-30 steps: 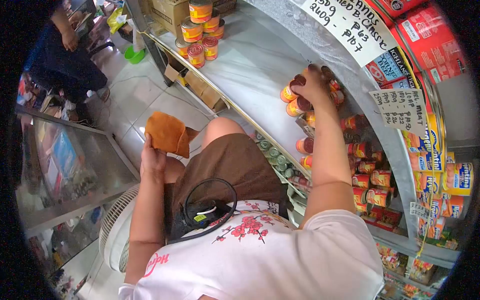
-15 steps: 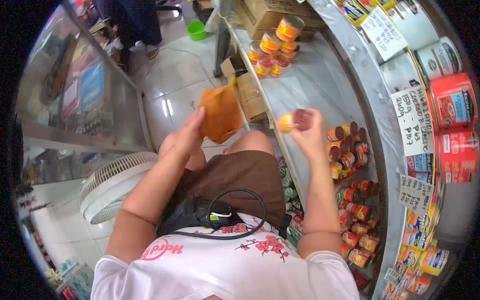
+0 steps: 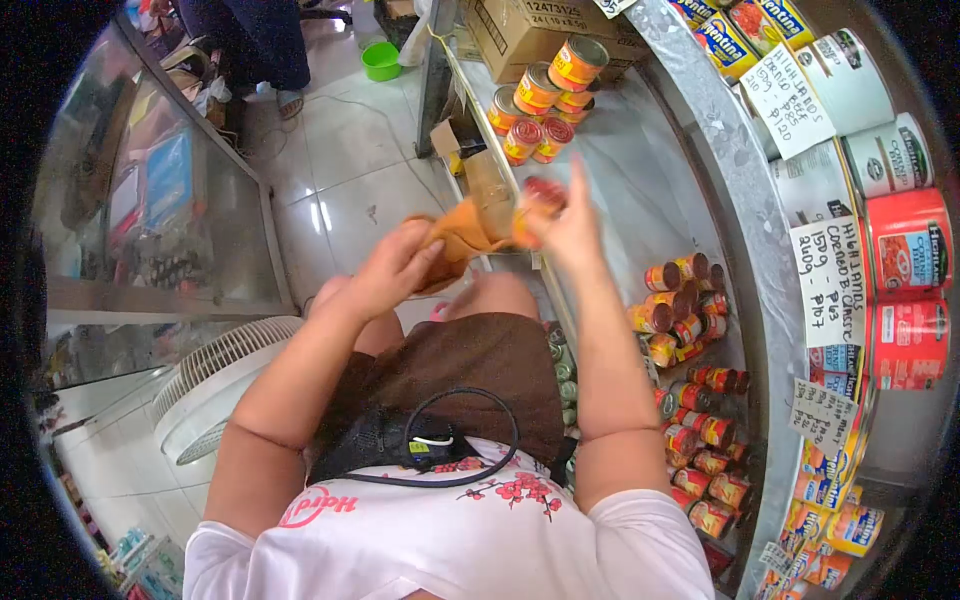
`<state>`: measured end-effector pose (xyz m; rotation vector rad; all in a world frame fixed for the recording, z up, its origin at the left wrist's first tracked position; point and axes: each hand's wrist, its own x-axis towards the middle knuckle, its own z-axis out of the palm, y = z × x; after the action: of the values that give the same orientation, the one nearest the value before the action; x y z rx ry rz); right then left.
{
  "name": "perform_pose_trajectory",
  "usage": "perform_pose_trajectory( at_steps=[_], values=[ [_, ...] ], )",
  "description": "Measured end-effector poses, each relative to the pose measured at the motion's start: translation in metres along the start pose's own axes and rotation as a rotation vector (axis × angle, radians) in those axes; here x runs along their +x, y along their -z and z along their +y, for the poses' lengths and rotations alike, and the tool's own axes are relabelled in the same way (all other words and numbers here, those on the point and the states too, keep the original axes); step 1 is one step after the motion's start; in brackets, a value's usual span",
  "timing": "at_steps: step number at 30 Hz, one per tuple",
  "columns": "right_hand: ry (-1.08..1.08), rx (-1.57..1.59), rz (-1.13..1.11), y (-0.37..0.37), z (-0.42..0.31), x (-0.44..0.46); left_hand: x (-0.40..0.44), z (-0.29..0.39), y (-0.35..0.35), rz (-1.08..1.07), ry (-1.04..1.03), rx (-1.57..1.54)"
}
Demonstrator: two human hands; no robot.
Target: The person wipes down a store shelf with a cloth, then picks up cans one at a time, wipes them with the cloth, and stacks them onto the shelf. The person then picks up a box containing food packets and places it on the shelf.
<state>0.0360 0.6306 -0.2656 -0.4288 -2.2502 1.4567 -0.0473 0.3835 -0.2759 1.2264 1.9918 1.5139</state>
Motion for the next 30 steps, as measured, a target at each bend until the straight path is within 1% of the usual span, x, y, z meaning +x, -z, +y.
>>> perform_pose_trajectory(
  at_steps=[1, 2, 4, 7, 10, 16, 19, 20, 22, 23, 24, 25, 26, 27, 28, 29, 30],
  values=[
    [0.042, -0.15, 0.121, 0.017, 0.014, 0.018, -0.009, -0.015, -0.002, 0.07, 0.083, -0.021],
    [0.084, -0.299, 0.242, 0.034, 0.027, 0.037, -0.016, -0.012, 0.0, 0.176, 0.213, -0.144],
    [0.045, -0.251, 0.383, 0.054, 0.052, 0.071, -0.027, -0.002, 0.008, 0.388, 0.473, -0.389],
    [-0.088, -0.251, 0.305, 0.076, 0.095, 0.116, -0.039, -0.045, 0.016, 0.555, 0.429, -0.863],
    [-0.047, -0.155, 0.22, 0.067, 0.119, 0.14, -0.047, -0.048, 0.03, 0.63, 0.427, -0.987],
    [-0.116, -0.169, 0.137, 0.058, 0.131, 0.161, -0.064, -0.057, 0.049, 0.63, 0.458, -0.943],
    [-0.12, -0.224, 0.186, 0.057, 0.144, 0.162, -0.062, -0.047, 0.051, 0.674, 0.496, -0.935],
    [-0.147, -0.187, 0.167, 0.054, 0.138, 0.16, -0.062, -0.043, 0.051, 0.702, 0.516, -0.931],
    [-0.205, -0.116, 0.119, 0.051, 0.115, 0.148, -0.065, -0.04, 0.048, 0.691, 0.592, -0.869],
    [-0.088, -0.489, 0.272, 0.058, 0.127, 0.139, -0.068, -0.038, 0.048, 0.704, 0.625, -0.835],
    [0.066, -0.838, 0.425, 0.057, 0.135, 0.131, -0.075, -0.04, 0.049, 0.667, 0.737, -0.789],
    [0.087, -0.622, 0.501, 0.044, 0.107, 0.116, -0.061, 0.004, 0.063, 0.642, 0.848, -0.801],
    [0.16, -0.613, 0.525, 0.034, 0.088, 0.103, -0.06, 0.015, 0.064, 0.682, 0.77, -0.838],
    [0.209, -0.419, 0.458, 0.012, 0.061, 0.09, -0.067, 0.011, 0.065, 0.605, 0.788, -0.828],
    [0.252, -0.26, 0.405, -0.015, 0.037, 0.079, -0.073, 0.012, 0.064, 0.556, 0.762, -1.008],
    [0.276, -0.256, 0.275, -0.037, 0.02, 0.07, -0.077, 0.026, 0.079, 0.398, 0.797, -0.82],
    [0.302, -0.261, 0.15, -0.057, 0.004, 0.062, -0.087, 0.018, 0.071, 0.431, 0.763, -0.822]
  ],
)
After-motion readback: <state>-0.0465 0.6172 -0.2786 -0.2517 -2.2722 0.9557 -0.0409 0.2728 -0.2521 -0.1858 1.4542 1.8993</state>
